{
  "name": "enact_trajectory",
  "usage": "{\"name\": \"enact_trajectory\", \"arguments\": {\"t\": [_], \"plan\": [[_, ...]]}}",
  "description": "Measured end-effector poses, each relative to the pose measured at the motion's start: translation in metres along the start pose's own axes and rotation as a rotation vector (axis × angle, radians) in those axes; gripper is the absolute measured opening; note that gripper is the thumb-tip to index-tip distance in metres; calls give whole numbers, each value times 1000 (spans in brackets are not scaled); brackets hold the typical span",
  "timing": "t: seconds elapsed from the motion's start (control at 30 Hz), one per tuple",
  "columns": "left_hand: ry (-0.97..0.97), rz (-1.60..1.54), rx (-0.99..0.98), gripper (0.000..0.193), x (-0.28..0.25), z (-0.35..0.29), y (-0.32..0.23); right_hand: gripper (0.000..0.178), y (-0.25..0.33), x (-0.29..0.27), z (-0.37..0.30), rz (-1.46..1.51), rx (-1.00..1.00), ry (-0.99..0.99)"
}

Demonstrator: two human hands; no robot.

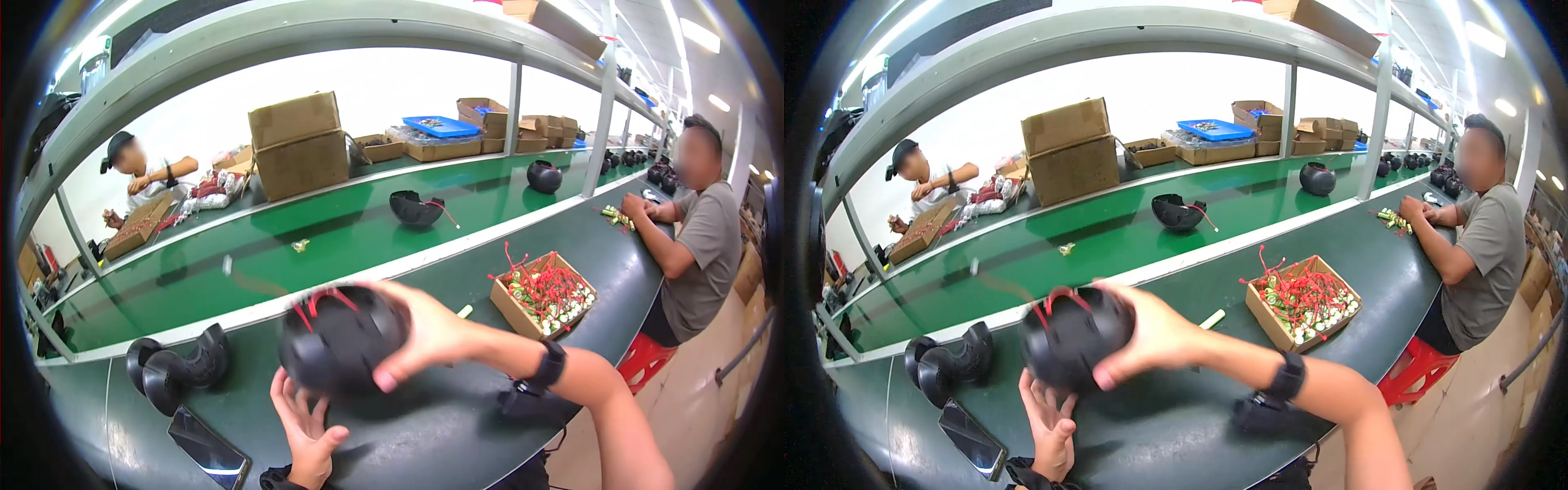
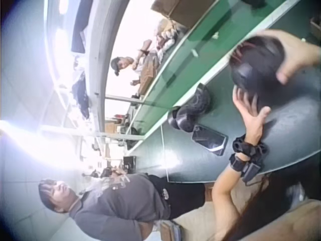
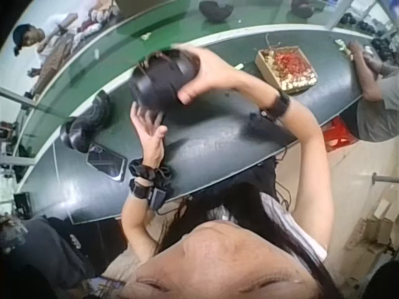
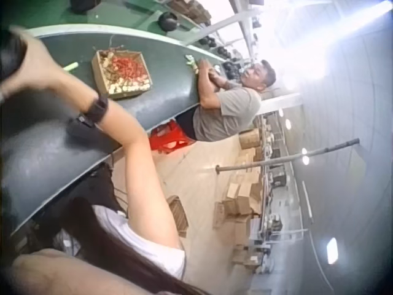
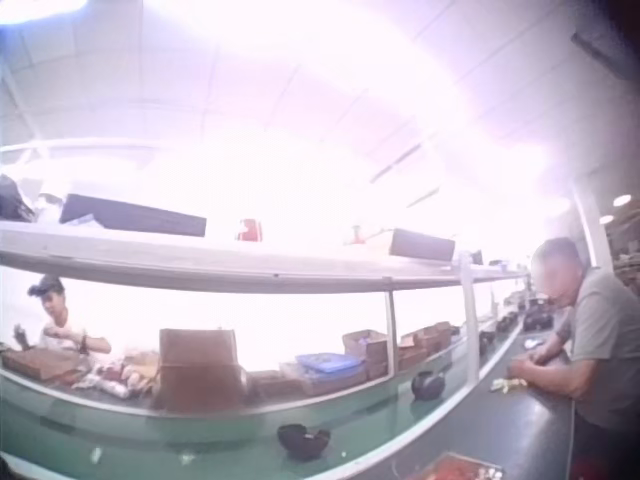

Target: The person is assembling a round plastic electronic device, inserting batteries and connecting wires.

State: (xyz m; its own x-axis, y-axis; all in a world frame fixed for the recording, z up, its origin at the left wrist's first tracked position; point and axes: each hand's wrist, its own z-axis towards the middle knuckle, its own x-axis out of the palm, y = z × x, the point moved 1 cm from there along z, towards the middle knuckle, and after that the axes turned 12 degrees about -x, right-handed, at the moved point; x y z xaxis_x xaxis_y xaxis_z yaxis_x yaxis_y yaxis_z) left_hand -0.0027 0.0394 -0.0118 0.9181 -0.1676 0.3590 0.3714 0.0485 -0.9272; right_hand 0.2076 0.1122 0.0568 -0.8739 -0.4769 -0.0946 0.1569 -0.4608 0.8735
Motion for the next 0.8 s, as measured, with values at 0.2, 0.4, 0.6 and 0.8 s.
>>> {"name": "enact_trajectory", "arguments": {"t": [0.2,0.4,0.6,0.8], "plan": [[25,238,64,72,-11,-3,14,118,-78,-32,124,-770,-22,-420],[76,475,151,71,-5,-7,5,121,-155,-66,154,-919,0,-631],[72,594,192,69,0,-6,-2,128,-190,-90,158,-1020,-76,-595],[39,616,200,54,-2,-2,-4,107,-122,-152,166,-1000,186,-559]]}}
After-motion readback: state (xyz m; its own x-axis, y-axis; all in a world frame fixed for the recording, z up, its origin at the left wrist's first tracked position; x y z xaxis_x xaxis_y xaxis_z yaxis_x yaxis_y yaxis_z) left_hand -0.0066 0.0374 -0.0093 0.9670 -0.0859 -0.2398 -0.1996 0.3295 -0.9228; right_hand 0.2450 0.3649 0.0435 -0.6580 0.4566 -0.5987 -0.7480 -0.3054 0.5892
